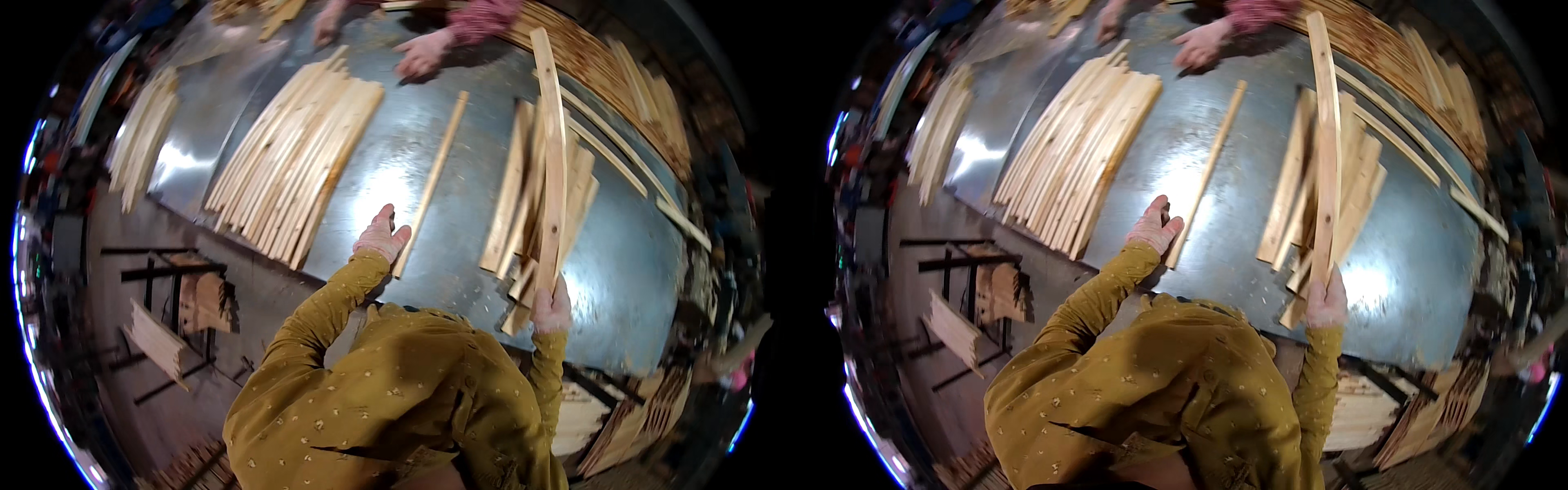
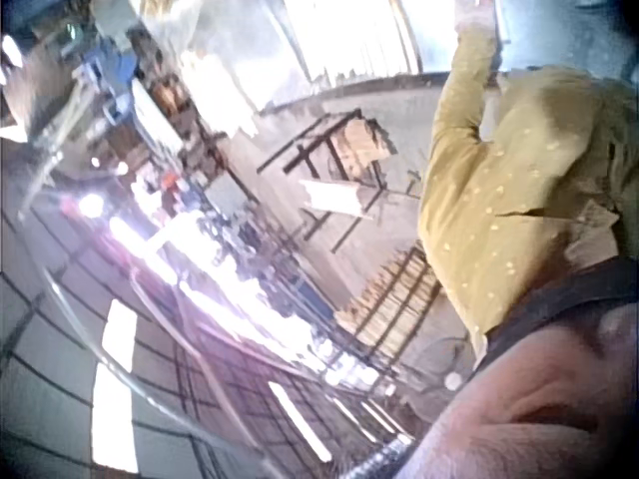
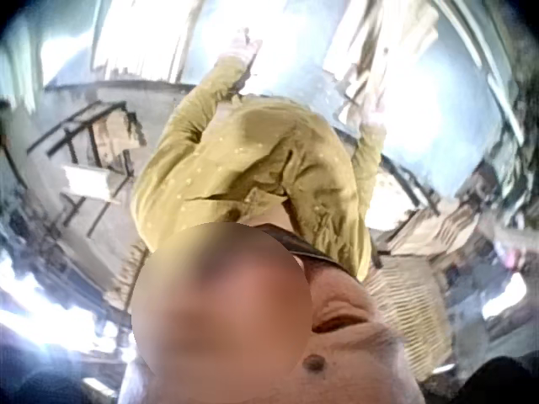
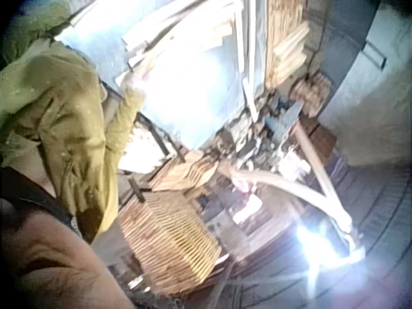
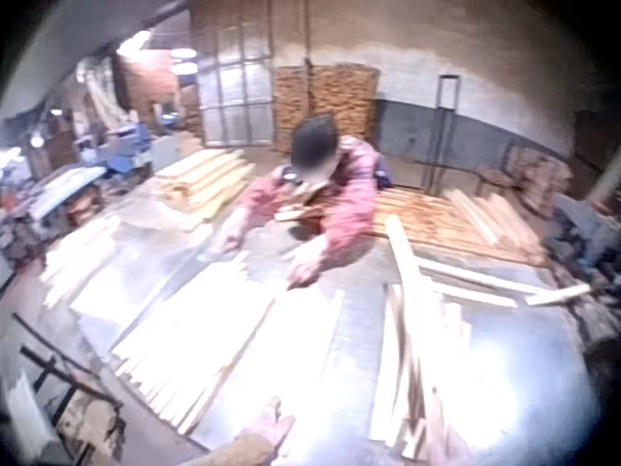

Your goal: The person sorts and stacks thin wooden strips on a metal table. They pick up strips from a pile, align them, and place them into neat stacks, occasionally moving stacks to different locations on the table.

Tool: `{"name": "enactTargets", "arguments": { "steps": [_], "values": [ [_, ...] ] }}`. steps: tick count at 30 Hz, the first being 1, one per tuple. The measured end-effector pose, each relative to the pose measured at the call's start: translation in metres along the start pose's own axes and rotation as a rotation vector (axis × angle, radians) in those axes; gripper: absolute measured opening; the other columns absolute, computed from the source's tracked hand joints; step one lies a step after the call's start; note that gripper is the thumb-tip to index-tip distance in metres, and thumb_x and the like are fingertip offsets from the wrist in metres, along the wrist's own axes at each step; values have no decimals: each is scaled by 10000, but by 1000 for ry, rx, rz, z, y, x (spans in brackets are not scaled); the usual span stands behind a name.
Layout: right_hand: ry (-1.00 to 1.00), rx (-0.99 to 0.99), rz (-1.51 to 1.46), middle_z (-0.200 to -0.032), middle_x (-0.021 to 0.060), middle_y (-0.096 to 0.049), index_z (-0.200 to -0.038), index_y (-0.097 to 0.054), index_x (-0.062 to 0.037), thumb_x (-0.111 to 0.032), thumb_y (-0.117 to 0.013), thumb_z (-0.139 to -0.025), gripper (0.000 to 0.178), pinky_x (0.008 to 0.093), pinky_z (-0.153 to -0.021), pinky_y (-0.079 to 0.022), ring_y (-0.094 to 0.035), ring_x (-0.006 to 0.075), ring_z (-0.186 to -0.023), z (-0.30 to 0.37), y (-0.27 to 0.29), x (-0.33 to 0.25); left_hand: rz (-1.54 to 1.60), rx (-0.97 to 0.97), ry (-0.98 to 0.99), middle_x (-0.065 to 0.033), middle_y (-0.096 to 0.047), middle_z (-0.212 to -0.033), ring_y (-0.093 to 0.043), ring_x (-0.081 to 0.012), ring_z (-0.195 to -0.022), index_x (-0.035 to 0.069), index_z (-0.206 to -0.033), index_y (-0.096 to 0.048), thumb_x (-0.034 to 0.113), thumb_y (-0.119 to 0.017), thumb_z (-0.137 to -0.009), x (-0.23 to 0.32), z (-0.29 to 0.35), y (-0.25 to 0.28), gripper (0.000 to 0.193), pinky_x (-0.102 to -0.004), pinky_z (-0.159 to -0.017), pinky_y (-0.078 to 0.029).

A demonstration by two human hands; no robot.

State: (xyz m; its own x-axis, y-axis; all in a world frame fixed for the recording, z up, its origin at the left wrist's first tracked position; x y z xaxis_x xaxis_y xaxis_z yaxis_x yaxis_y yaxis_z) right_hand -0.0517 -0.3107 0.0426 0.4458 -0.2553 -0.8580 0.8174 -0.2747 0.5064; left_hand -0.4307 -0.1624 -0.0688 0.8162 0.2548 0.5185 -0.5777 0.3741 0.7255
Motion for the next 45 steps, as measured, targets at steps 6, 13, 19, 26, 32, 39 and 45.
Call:
{"name": "enactTargets", "arguments": {
  "steps": [6,13,19,26,32,39,45],
  "values": [
    [28,-86,-116,-954,61,-635,-1387,-480,18,-109,-452,-935,471,278,-677,-490,-576,143,-757,-3,-56,14,-471,444,8,-216,-332,-1524,-262,-366,-1439,74,-1492,-314,459,-660,-842,-40,-19,115,831,-522,-1183,-172],
    [-1,-76,-226,-913,45,-581,-1377,-491,9,-121,-487,-916,479,250,-632,-468,-557,121,-753,-5,-110,-22,-415,380,109,-201,-384,-1454,-377,-388,-1322,47,-1475,-329,462,-651,-849,-69,-69,134,817,-503,-1141,-281],
    [-309,-477,-780,-1117,139,-572,-1414,-320,32,9,-545,-857,601,325,-691,-569,-609,219,-857,-38,-211,-105,185,742,310,-215,-395,-1500,-356,-329,-1410,-13,-1456,-369,457,-680,-857,-177,-43,234,822,-377,-1163,-313],
    [-544,-447,-655,-1129,133,-633,-1349,-470,-2,-27,-716,-774,626,356,-859,-505,-627,240,-960,-63,-404,-120,-84,640,565,-215,-382,-1508,-372,-343,-1398,21,-1469,-364,492,-547,-923,-258,-51,348,745,-403,-1158,-315],
    [-681,-298,-653,-1077,96,-628,-1426,-389,-112,97,-678,-754,761,376,-735,-566,-644,249,-881,-40,-543,-95,-256,238,439,-160,-495,-1411,-453,-307,-1333,88,-1406,-449,495,-461,-949,-297,-136,333,612,-417,-1083,-396],
    [-841,-141,-593,-940,81,-635,-1115,-553,-65,60,-652,-748,399,405,-729,-538,-600,237,-811,-20,-594,-171,-194,317,236,-141,-548,-1363,-530,-325,-1241,139,-1415,-452,525,-457,-970,-359,-151,376,589,-443,-1021,-444],
    [-756,-330,-638,-1035,81,-637,-1303,-472,-83,57,-652,-762,587,451,-825,-552,-622,249,-943,-30,-661,-200,-127,195,344,-129,-522,-1384,-502,-298,-1279,126,-1453,-394,533,-437,-978,-402,-156,434,627,-420,-1072,-414]
  ]
}}
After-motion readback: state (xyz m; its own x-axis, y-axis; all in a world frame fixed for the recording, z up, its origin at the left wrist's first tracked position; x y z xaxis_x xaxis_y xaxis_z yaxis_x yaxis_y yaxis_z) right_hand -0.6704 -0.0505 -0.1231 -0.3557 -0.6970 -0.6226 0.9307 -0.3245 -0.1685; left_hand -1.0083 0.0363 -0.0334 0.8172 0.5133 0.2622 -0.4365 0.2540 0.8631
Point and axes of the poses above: each hand's wrist, its own z-axis away from the middle knuckle, its own y-axis out of the back of the hand, x = y × z, the point moved 8 cm from there along -z, towards the middle knuckle
